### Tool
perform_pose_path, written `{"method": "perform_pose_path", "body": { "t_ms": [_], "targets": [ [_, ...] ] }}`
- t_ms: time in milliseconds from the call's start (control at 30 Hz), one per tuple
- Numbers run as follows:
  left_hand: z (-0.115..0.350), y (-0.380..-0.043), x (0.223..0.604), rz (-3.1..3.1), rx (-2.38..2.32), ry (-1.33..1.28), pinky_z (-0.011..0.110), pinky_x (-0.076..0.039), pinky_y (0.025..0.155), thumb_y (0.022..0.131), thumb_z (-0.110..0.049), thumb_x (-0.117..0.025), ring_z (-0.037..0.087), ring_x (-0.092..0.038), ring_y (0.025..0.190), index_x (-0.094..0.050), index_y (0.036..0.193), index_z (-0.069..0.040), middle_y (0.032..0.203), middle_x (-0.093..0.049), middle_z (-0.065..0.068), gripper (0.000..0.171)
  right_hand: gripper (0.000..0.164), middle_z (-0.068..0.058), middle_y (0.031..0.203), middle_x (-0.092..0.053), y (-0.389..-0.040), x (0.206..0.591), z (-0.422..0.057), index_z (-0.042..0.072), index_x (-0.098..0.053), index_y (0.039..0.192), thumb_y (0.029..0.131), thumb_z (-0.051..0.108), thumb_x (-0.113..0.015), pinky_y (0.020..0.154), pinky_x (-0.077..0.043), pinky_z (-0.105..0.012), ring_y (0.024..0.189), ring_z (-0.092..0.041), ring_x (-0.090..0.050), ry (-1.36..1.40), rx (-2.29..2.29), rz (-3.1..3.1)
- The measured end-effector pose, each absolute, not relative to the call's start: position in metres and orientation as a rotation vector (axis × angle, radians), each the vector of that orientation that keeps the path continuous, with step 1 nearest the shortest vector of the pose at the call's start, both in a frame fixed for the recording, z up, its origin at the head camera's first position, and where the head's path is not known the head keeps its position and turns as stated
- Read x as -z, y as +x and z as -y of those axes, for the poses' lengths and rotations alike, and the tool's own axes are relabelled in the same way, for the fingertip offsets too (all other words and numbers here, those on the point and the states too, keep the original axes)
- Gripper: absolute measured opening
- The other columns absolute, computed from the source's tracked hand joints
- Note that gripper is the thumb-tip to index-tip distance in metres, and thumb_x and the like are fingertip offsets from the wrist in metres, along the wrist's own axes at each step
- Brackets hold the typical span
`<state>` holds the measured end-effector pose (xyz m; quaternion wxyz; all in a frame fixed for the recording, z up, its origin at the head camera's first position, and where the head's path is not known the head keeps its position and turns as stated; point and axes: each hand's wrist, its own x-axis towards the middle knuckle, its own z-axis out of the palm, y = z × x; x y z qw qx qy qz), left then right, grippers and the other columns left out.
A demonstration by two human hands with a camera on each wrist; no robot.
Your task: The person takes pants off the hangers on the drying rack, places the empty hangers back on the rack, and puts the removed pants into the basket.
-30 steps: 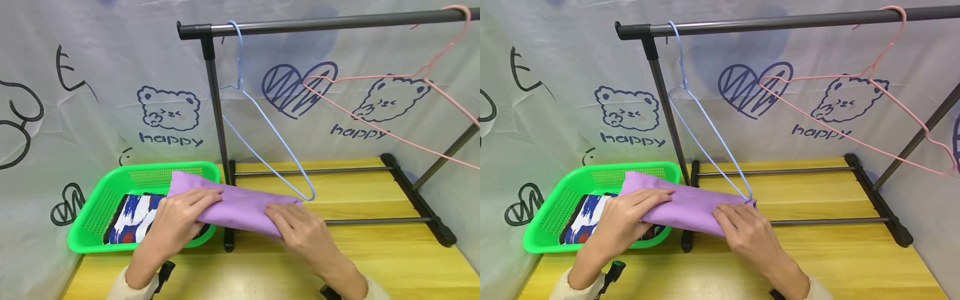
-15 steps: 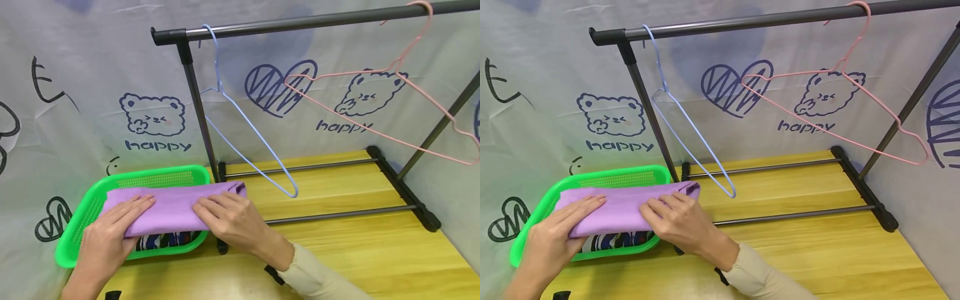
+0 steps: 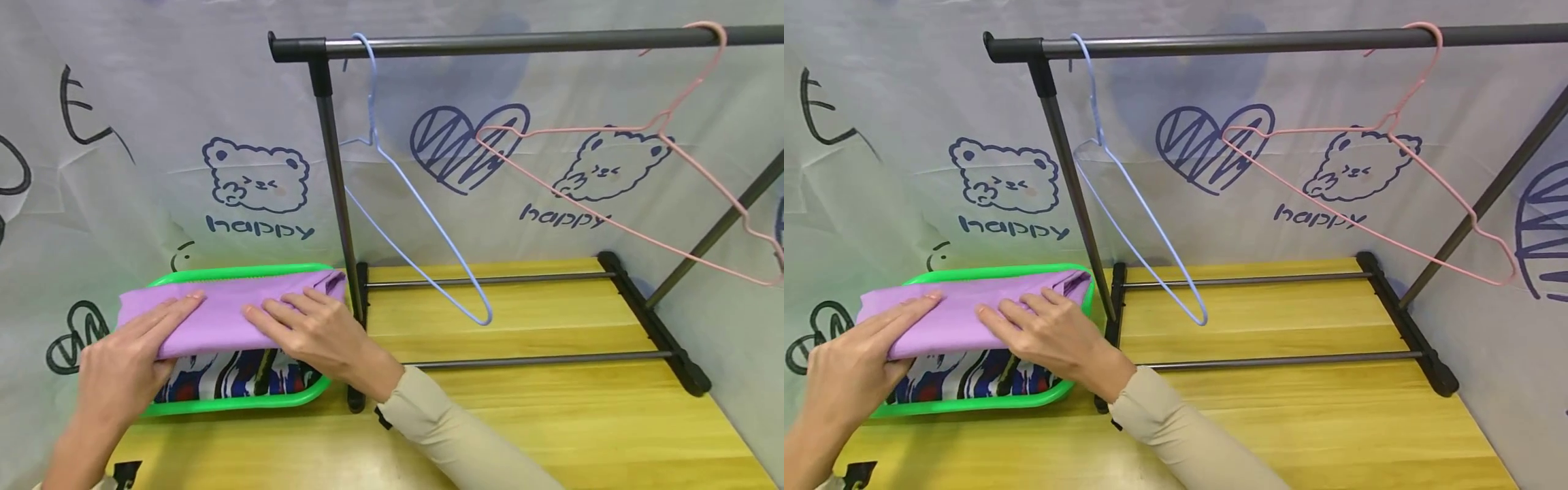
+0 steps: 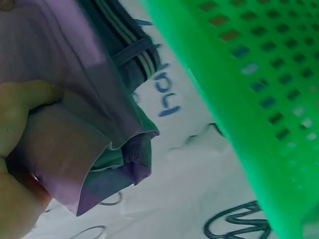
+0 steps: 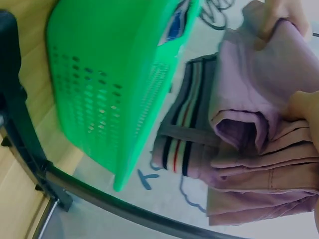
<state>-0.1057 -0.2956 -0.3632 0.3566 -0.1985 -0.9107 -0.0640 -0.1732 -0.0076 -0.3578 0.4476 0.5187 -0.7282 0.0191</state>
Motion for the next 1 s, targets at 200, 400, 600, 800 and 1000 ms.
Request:
{"method": "perform_pose_path", "body": {
  "t_ms": [200, 400, 600, 800, 1000],
  "targets": [
    [0.314, -0.118, 0.373, 2.36, 0.137, -0.502, 0.041, -0.039, 0.036, 0.06, 0.007, -0.084, 0.043, -0.072, 0.088, -0.069, 0.136, -0.023, 0.121, -0.073, 0.013, 0.083, 0.033, 0.001, 0.128, -0.071, -0.189, 0.367, 0.027, 0.016, -0.066, 0.138, 0.11, 0.021, -0.049, 0.095, -0.056, -0.033, 0.11, -0.019, -0.071, 1.364, -0.006, 1.855],
    [0.326, -0.126, 0.388, 2.457, 0.144, -0.456, 0.038, -0.036, 0.037, 0.061, 0.01, -0.081, 0.044, -0.071, 0.078, -0.071, 0.133, -0.023, 0.121, -0.073, 0.013, 0.08, 0.033, 0.001, 0.128, -0.071, -0.195, 0.384, 0.042, 0.018, -0.066, 0.139, 0.108, 0.019, -0.053, 0.094, -0.056, -0.03, 0.109, -0.018, -0.071, 1.391, 0.04, 1.916],
    [0.337, -0.118, 0.4, 2.644, 0.198, -0.49, 0.056, -0.051, 0.053, 0.062, 0.005, -0.087, 0.048, -0.069, 0.092, -0.068, 0.136, -0.023, 0.124, -0.071, 0.018, 0.081, 0.036, 0.004, 0.128, -0.071, -0.182, 0.397, 0.053, 0.022, -0.063, 0.142, 0.11, 0.021, -0.049, 0.081, -0.058, -0.021, 0.102, -0.012, -0.073, 1.496, 0.101, 2.066],
    [0.342, -0.114, 0.4, 2.769, 0.379, -0.637, 0.079, -0.038, 0.092, 0.072, 0.003, -0.086, 0.051, -0.058, 0.12, -0.061, 0.142, -0.013, 0.135, -0.062, 0.024, 0.077, 0.047, 0.006, 0.135, -0.067, -0.169, 0.394, 0.054, 0.024, -0.056, 0.149, 0.103, 0.03, -0.06, 0.069, -0.055, -0.016, 0.099, -0.008, -0.072, 1.588, 0.05, 2.329],
    [0.342, -0.112, 0.395, 2.978, 0.583, -0.588, 0.082, -0.024, 0.103, 0.082, -0.035, -0.086, 0.059, -0.036, 0.138, -0.051, 0.152, -0.01, 0.152, -0.043, 0.032, 0.082, 0.056, 0.0, 0.141, -0.063, -0.166, 0.395, 0.049, 0.023, -0.055, 0.15, 0.101, 0.047, -0.061, 0.081, -0.056, -0.019, 0.113, -0.014, -0.069, 1.644, -0.081, 2.429]
  ]
}}
